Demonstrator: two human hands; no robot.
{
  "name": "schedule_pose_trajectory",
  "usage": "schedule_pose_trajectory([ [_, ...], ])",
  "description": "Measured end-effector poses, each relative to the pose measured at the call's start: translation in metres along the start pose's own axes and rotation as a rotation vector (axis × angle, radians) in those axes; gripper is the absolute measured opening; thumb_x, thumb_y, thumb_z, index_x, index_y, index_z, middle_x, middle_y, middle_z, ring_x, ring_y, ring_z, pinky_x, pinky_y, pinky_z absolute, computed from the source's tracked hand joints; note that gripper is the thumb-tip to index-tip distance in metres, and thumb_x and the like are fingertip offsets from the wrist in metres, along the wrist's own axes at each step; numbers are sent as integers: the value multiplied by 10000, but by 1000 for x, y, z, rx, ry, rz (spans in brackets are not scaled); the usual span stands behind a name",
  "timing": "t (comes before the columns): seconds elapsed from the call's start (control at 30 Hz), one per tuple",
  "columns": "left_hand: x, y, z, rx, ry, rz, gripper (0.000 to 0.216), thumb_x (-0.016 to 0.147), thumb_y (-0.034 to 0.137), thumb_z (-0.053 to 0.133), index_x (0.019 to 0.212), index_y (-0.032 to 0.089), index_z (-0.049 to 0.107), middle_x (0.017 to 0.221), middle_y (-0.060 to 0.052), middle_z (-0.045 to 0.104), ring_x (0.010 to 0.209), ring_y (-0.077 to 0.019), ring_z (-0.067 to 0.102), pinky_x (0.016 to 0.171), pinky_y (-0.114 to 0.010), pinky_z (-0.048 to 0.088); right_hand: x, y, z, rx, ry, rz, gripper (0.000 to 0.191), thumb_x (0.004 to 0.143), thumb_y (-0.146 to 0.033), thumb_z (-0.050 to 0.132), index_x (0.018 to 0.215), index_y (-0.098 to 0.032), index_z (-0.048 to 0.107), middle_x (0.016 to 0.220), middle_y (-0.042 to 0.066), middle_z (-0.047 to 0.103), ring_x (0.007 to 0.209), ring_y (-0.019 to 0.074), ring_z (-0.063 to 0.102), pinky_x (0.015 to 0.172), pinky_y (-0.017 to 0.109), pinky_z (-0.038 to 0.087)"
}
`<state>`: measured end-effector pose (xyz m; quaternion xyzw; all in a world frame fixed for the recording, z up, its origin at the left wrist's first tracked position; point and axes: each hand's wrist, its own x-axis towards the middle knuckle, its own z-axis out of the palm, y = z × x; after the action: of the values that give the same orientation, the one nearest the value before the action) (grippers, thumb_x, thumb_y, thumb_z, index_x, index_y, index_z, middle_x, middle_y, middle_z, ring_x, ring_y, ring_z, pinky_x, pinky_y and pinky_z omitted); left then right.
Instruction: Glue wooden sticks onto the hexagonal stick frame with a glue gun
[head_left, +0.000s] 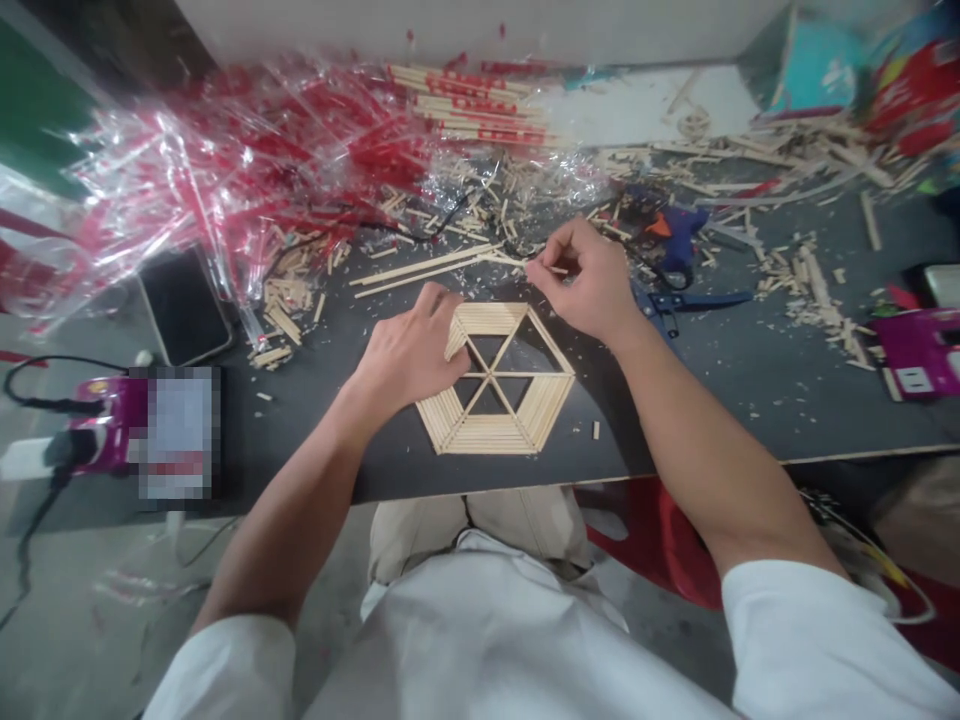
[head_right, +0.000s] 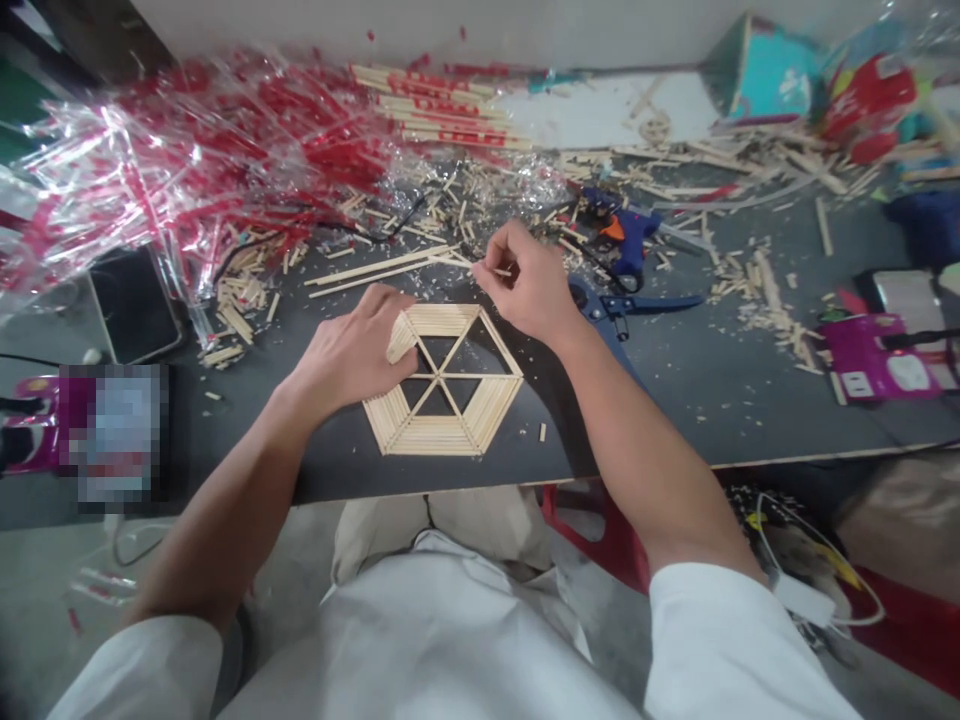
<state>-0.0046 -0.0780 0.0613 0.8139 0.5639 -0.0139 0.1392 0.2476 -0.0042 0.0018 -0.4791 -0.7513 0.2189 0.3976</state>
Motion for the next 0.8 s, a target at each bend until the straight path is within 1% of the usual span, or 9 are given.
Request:
schedule_pose_trajectory([
  [0.07,-2,-1,-3,18,-7,-39,617,988,346,539,1583,197,470,1550,-170,507,1144,-329,716,872,-419,607,-1,-6,-1,32,-101,-10,354,941,-508,736,1218,-291,696,877,27,735,777,219,688,729,408,577],
  [0.1,-3,-1,-4,20,-8,-57,610,991,348,532,1578,192,470,1536,-175,508,1128,-329,720,872,-425,606,-2,-10,-2,40,-158,-21,343,943,-502,737,1212,-290,716,911,37,757,793,224,699,742,410,577],
  [0.2,-5,-3,-7,13,-13,-100,596,992,355,534,1558,178,479,1507,-190,502,1095,-331,726,885,-443,600,-4,-21,-4,9,-289,-71,226,952,-470,734,1070,-288,798,983,52,792,829,234,713,800,424,569],
  [0.27,-5,-4,-8,2,-18,-112,590,988,357,547,1546,172,489,1506,-195,495,1088,-333,726,895,-445,597,-4,-28,-6,-33,-301,-95,177,961,-441,728,996,-292,818,989,51,799,862,245,715,854,440,559],
  [0.37,-3,-6,-6,-23,3,-123,576,980,357,573,1521,165,517,1498,-199,505,1089,-339,723,909,-446,594,-4,-35,-9,-60,-287,-114,160,981,-406,699,968,-286,804,987,56,794,929,265,710,915,467,546],
  [0.47,0,-11,-2,-51,50,-122,568,963,353,613,1493,156,551,1480,-203,522,1096,-348,719,924,-452,594,-3,-39,-11,-61,-296,-123,160,984,-396,677,923,-274,761,987,63,766,937,268,693,906,476,548],
  [0.6,3,-18,2,-83,90,-33,571,949,344,635,1495,187,568,1478,-174,538,1115,-333,719,928,-430,600,-3,-38,-10,-70,-310,-131,160,972,-404,680,883,-275,718,1032,65,735,945,272,674,919,491,542],
  [0.67,3,-19,2,-87,88,-11,577,947,337,635,1499,185,564,1474,-172,541,1120,-328,717,926,-424,604,-3,-35,-8,-69,-326,-133,171,974,-415,681,889,-271,716,1046,69,728,946,271,664,901,483,538],
  [0.8,3,-19,0,-84,61,-18,576,953,326,631,1504,176,558,1488,-180,526,1137,-334,714,930,-426,604,-2,-28,-8,-52,-393,-163,204,977,-429,692,871,-256,716,1032,85,721,979,281,650,888,470,521],
])
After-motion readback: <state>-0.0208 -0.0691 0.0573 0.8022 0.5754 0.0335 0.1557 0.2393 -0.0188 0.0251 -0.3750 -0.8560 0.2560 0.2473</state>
